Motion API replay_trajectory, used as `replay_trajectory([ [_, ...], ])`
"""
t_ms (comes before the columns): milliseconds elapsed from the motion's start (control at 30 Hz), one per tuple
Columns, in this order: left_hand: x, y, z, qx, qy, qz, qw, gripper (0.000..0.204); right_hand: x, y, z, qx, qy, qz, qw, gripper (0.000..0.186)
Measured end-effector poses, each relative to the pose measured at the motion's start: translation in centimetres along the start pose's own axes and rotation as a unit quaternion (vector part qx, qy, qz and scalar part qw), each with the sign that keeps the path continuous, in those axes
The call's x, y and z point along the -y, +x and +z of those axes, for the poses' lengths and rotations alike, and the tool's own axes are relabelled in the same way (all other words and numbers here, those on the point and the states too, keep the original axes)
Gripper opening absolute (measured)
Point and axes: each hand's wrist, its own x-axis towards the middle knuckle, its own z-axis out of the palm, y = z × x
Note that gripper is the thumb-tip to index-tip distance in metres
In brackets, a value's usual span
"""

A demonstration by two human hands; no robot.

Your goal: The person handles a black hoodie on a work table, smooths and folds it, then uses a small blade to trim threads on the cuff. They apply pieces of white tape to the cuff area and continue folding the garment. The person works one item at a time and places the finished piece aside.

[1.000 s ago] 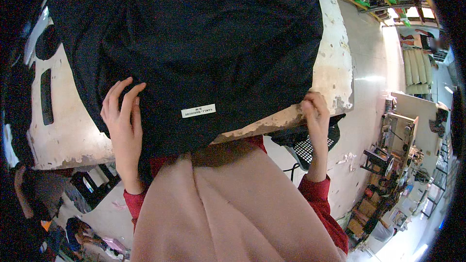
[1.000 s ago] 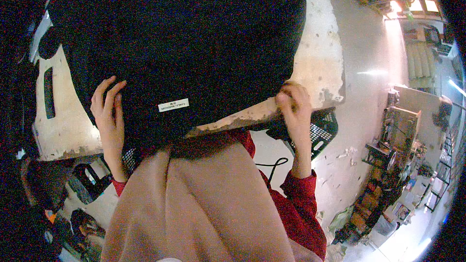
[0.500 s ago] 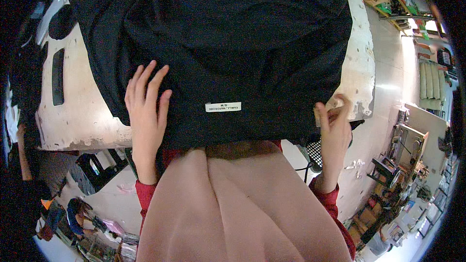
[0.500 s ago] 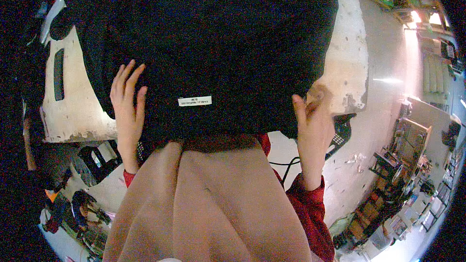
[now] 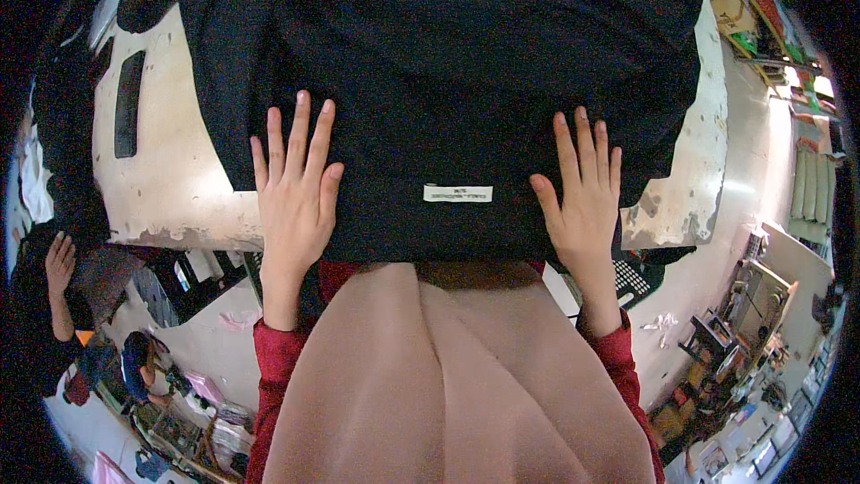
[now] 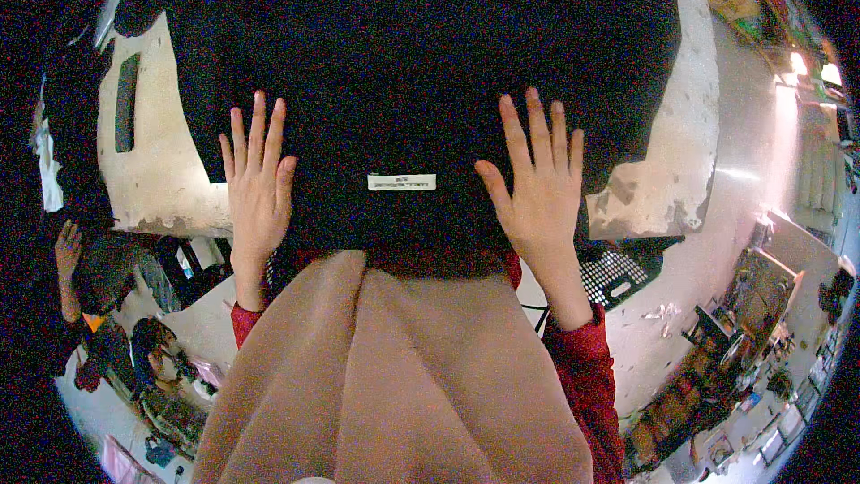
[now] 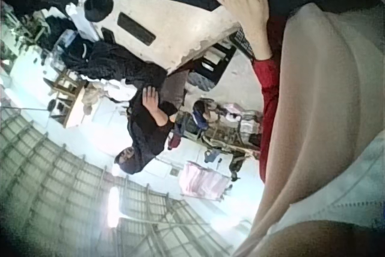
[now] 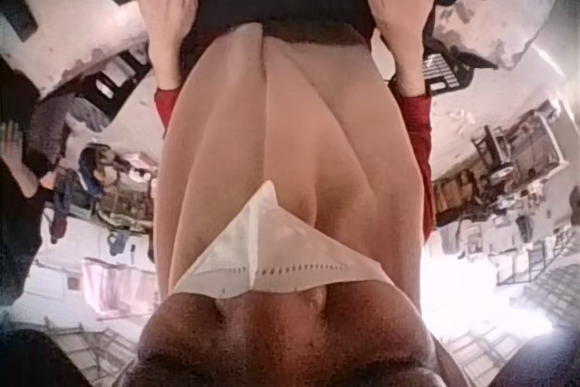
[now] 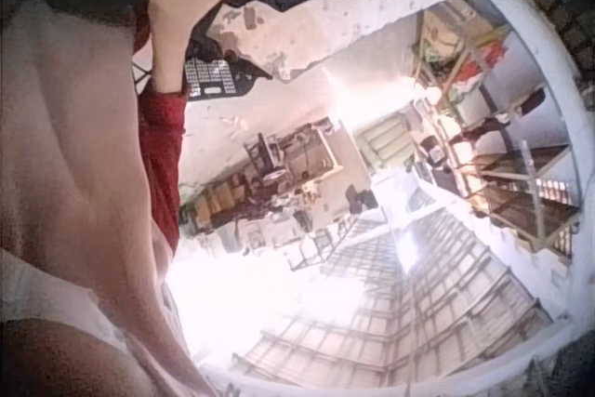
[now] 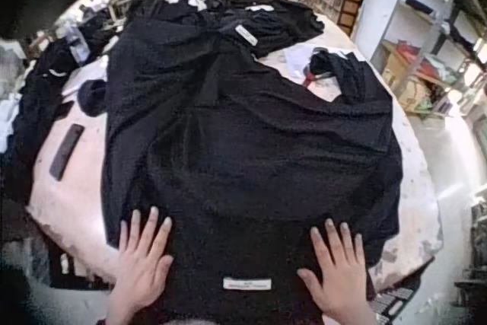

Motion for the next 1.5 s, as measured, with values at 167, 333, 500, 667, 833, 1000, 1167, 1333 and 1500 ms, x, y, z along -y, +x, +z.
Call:
replay_trajectory([
  [167,0.7,-0.2,-0.5,-0.001,-0.012,-0.011,1.0,0.048,-1.0,0.0,-0.1,0.002,0.0,0.006,1.0,0.06],
  [333,1.5,0.3,-0.8,-0.048,-0.16,0.01,0.986,0.044,-2.0,0.0,-0.6,-0.035,0.105,-0.019,0.994,0.05],
  [500,7.3,-4.4,-0.9,-0.297,-0.549,-0.18,0.76,0.024,-7.4,-3.9,-1.9,-0.259,0.387,0.148,0.873,0.022],
  [667,8.8,-7.0,-3.1,-0.148,-0.319,-0.252,0.902,0.023,-10.4,-5.7,-2.3,-0.209,0.307,0.217,0.903,0.02],
  [833,6.3,-5.7,-1.9,-0.116,-0.276,-0.132,0.945,0.035,-8.8,-5.8,-0.6,-0.177,0.233,0.085,0.952,0.026],
  [1000,4.6,-3.6,-4.0,-0.09,-0.087,-0.017,0.992,0.027,-7.0,-4.5,-3.8,-0.131,0.007,-0.034,0.991,0.032],
  [1167,8.7,-5.2,-6.4,0.049,-0.42,-0.062,0.904,0.021,-8.2,-3.1,-11.5,0.135,0.372,-0.14,0.908,0.021],
  [1333,6.2,1.7,-3.8,-0.116,-0.387,-0.202,0.892,0.026,-6.2,1.1,-5.4,-0.119,0.377,0.256,0.882,0.014],
  [1500,6.8,2.8,-1.1,-0.132,-0.422,-0.207,0.873,0.027,-7.9,1.5,-1.4,-0.134,0.326,0.22,0.91,0.022],
])
